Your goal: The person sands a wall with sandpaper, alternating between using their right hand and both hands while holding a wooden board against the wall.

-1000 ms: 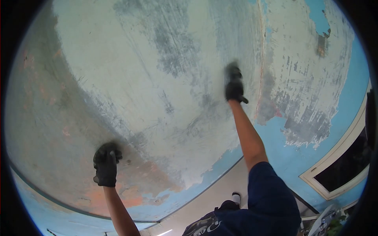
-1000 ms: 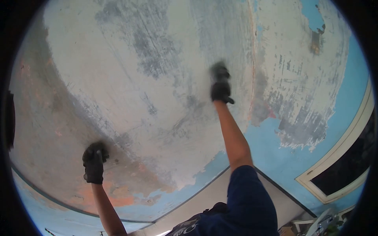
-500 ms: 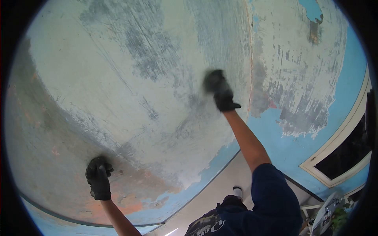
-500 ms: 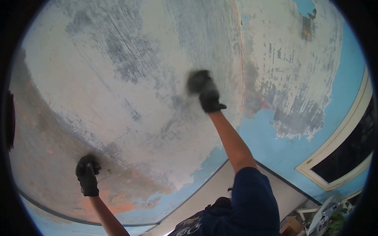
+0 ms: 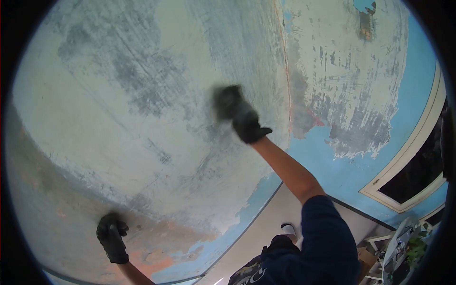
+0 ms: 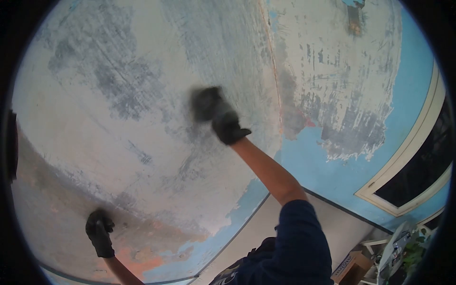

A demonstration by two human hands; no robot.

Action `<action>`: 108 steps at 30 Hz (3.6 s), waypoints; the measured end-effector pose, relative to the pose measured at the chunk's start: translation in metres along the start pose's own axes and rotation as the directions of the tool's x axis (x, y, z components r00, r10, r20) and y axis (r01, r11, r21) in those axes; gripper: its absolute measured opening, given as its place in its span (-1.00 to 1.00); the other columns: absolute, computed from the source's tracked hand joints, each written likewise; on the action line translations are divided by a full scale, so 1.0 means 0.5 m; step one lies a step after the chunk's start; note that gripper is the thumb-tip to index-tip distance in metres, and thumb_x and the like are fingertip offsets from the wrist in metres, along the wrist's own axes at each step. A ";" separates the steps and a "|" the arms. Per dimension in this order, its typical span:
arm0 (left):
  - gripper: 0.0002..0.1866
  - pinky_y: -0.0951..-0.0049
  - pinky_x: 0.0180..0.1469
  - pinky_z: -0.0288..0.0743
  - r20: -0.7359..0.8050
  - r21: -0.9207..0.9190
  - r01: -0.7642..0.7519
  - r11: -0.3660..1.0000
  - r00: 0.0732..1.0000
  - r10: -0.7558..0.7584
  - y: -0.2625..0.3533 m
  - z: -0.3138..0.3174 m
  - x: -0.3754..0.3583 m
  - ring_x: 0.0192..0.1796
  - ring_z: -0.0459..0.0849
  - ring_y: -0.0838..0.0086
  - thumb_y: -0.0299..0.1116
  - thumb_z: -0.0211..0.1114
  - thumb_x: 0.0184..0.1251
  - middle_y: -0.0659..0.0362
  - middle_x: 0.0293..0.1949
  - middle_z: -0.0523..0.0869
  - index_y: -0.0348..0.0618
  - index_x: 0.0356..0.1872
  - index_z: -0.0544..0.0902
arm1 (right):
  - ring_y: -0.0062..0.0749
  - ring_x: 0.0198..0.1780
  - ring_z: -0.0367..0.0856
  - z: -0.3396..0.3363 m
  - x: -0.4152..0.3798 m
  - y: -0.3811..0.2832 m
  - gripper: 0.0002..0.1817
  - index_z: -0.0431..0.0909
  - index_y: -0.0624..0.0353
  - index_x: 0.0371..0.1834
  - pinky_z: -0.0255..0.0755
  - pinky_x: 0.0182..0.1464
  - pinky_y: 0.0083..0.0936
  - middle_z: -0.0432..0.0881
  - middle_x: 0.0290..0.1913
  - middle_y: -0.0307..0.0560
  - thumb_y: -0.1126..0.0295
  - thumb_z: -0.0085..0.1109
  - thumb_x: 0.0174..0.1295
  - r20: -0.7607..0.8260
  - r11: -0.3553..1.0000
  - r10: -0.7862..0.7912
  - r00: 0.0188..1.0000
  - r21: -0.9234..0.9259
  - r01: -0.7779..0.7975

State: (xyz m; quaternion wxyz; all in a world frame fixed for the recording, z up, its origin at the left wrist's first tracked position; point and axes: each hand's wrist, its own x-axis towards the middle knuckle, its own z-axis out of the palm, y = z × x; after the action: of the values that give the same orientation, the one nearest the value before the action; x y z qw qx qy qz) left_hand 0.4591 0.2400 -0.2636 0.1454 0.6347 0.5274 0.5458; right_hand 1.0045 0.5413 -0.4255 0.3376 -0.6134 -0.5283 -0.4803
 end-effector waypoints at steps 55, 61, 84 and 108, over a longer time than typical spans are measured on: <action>-0.53 0.52 -0.26 0.40 -0.507 -0.196 -0.021 0.980 0.858 -0.083 0.040 0.353 0.019 -0.35 0.43 0.53 -0.10 0.18 0.43 0.21 -0.29 0.58 -0.36 0.07 0.57 | 0.10 0.39 0.32 0.249 -0.247 0.357 -0.38 0.35 0.19 0.41 0.21 0.40 -0.17 0.42 0.35 0.15 0.29 0.11 0.24 0.751 -0.048 0.498 0.433 0.523 -0.851; -0.49 0.51 -0.56 0.19 -0.437 -0.062 -0.224 0.973 0.882 0.176 0.087 0.383 0.030 -0.59 0.28 0.52 0.01 0.13 0.48 0.19 -0.57 0.43 -0.34 -0.41 0.53 | 0.08 0.35 0.37 0.197 -0.252 0.249 -0.37 0.24 0.16 0.47 0.23 0.39 -0.15 0.47 0.27 0.20 0.33 0.03 0.30 0.695 -0.879 0.420 0.583 0.151 0.453; -0.44 0.57 -0.59 0.11 -0.370 -0.049 -0.237 0.970 0.907 0.203 0.064 0.397 0.036 -0.61 0.20 0.58 0.11 0.15 0.45 0.28 -0.59 0.30 -0.33 -0.37 0.53 | -0.26 0.39 0.35 0.190 -0.231 0.320 0.01 0.28 0.06 0.45 0.12 0.47 -0.24 0.38 0.42 -0.13 -0.46 0.00 0.05 0.251 0.309 0.472 0.845 0.851 -0.425; -0.45 0.60 -0.66 0.13 -0.432 -0.015 -0.108 0.994 0.897 0.091 0.069 0.397 0.051 -0.67 0.18 0.62 0.11 -0.10 0.55 0.35 -0.66 0.29 -0.18 -0.45 0.47 | -0.05 0.35 0.42 0.131 -0.286 0.344 -0.44 0.42 0.13 0.33 0.29 0.37 -0.17 0.43 0.35 0.13 0.46 0.06 0.18 0.393 0.526 0.333 0.857 0.677 -0.515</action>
State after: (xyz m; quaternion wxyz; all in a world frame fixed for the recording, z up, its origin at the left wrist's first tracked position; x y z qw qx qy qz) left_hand 0.6410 0.3249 -0.2955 0.0097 0.5218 0.5027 0.6891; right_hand 1.1895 0.5185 -0.5649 0.6112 -0.5705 -0.5467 -0.0452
